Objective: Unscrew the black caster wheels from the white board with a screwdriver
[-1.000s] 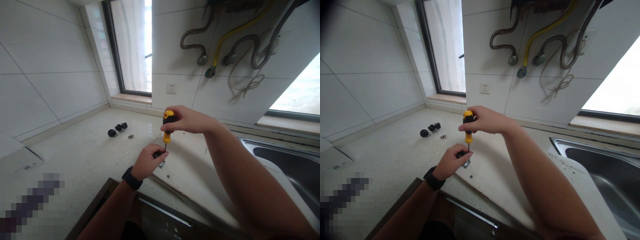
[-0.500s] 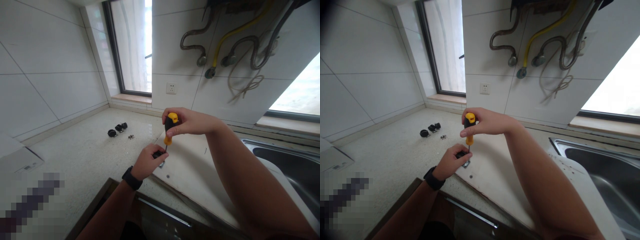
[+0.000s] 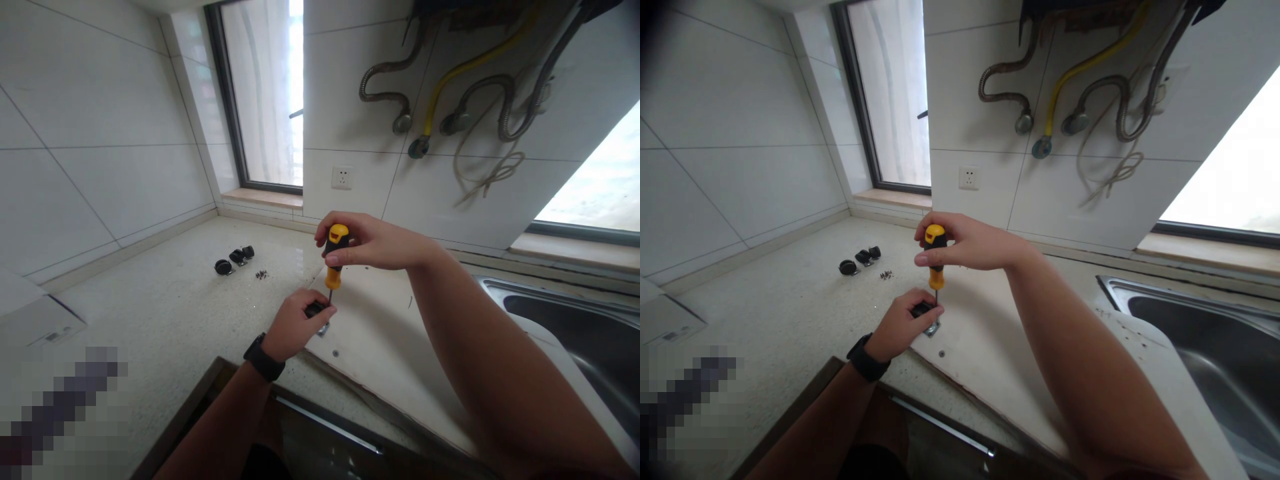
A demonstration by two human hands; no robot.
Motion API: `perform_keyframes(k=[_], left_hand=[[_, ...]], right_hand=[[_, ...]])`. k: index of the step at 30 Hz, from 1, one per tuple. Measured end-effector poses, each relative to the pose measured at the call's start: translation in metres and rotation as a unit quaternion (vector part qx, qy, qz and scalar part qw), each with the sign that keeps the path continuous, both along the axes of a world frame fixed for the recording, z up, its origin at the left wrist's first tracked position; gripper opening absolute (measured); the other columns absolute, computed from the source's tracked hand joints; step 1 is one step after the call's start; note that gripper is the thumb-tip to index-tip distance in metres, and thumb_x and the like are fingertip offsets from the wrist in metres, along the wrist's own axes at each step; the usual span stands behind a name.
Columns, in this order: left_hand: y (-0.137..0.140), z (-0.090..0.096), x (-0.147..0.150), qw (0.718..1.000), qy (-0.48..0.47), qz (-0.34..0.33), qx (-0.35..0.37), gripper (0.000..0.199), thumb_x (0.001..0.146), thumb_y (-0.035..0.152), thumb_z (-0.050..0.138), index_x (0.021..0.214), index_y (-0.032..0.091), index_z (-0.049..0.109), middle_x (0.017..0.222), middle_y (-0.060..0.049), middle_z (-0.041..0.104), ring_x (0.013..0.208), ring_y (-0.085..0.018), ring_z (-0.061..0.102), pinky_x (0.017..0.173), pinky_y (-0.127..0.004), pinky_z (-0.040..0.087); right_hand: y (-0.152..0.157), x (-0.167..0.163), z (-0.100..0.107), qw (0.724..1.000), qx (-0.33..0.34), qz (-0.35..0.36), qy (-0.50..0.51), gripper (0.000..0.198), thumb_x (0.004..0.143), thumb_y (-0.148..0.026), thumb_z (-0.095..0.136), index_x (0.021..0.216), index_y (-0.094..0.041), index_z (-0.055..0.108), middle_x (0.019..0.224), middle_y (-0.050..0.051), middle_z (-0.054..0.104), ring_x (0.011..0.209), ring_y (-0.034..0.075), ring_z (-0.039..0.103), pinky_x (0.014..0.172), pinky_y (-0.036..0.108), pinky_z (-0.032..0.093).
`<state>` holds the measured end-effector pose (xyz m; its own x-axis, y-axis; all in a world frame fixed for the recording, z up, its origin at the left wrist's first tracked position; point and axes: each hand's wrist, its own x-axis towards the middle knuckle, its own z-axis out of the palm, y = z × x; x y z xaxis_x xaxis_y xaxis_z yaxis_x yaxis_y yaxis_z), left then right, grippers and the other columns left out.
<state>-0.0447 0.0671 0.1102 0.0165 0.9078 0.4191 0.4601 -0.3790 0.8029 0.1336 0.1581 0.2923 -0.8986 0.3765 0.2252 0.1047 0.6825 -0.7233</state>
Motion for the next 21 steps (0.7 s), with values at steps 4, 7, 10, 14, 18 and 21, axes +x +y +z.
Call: perform_keyframes(k=[4, 7, 10, 14, 18, 21], left_hand=[[0.0, -0.001, 0.0, 1.0, 0.005, -0.004, 0.001, 0.013, 0.093, 0.035, 0.072, 0.089, 0.022, 0.074, 0.091, -0.004, 0.075, 0.09, -0.022, 0.069, 0.084, -0.036, 0.053], [0.0, 0.0, 0.0, 1.0, 0.006, 0.001, -0.002, 0.013, 0.092, 0.035, 0.073, 0.091, 0.022, 0.074, 0.093, -0.004, 0.075, 0.091, -0.022, 0.069, 0.086, -0.037, 0.052], [-0.001, 0.0, 0.0, 1.0, -0.003, 0.001, -0.011, 0.016, 0.091, 0.038, 0.075, 0.093, 0.022, 0.074, 0.095, -0.005, 0.075, 0.092, -0.022, 0.07, 0.085, -0.037, 0.053], [-0.002, 0.0, 0.001, 1.0, -0.004, -0.001, -0.01, 0.016, 0.091, 0.037, 0.075, 0.09, 0.022, 0.073, 0.093, -0.005, 0.075, 0.091, -0.022, 0.07, 0.084, -0.036, 0.053], [-0.001, 0.0, 0.0, 1.0, 0.006, 0.008, -0.004, 0.016, 0.091, 0.037, 0.074, 0.088, 0.021, 0.071, 0.09, -0.005, 0.074, 0.09, -0.022, 0.069, 0.085, -0.037, 0.053], [-0.001, -0.001, 0.0, 1.0, 0.008, 0.009, -0.006, 0.017, 0.091, 0.038, 0.074, 0.088, 0.021, 0.072, 0.091, -0.005, 0.074, 0.09, -0.022, 0.069, 0.086, -0.037, 0.052]], right_hand=[[0.002, -0.003, -0.002, 0.994, 0.037, -0.097, -0.035, 0.033, 0.081, -0.043, 0.082, 0.093, -0.021, 0.062, 0.081, 0.001, 0.069, 0.071, 0.017, 0.066, 0.06, 0.029, 0.051], [0.002, 0.001, 0.0, 0.998, 0.002, -0.063, -0.007, 0.038, 0.073, -0.037, 0.088, 0.097, -0.019, 0.064, 0.088, 0.004, 0.073, 0.079, 0.019, 0.07, 0.066, 0.032, 0.056], [-0.001, 0.005, 0.002, 0.998, -0.058, 0.038, 0.014, 0.044, 0.075, -0.026, 0.085, 0.113, -0.018, 0.064, 0.11, 0.009, 0.075, 0.102, 0.023, 0.073, 0.09, 0.039, 0.06], [-0.005, 0.004, 0.0, 0.991, -0.076, 0.108, 0.007, 0.042, 0.082, -0.016, 0.076, 0.121, -0.019, 0.059, 0.122, 0.01, 0.069, 0.114, 0.023, 0.069, 0.098, 0.041, 0.058], [-0.003, -0.004, -0.003, 0.998, 0.026, 0.05, 0.01, 0.038, 0.082, -0.032, 0.083, 0.11, -0.02, 0.06, 0.105, 0.004, 0.066, 0.094, 0.018, 0.063, 0.081, 0.034, 0.056], [0.001, -0.006, -0.003, 0.996, 0.094, 0.006, 0.006, 0.04, 0.079, -0.041, 0.086, 0.104, -0.022, 0.062, 0.093, 0.0, 0.062, 0.082, 0.015, 0.056, 0.073, 0.03, 0.051]])
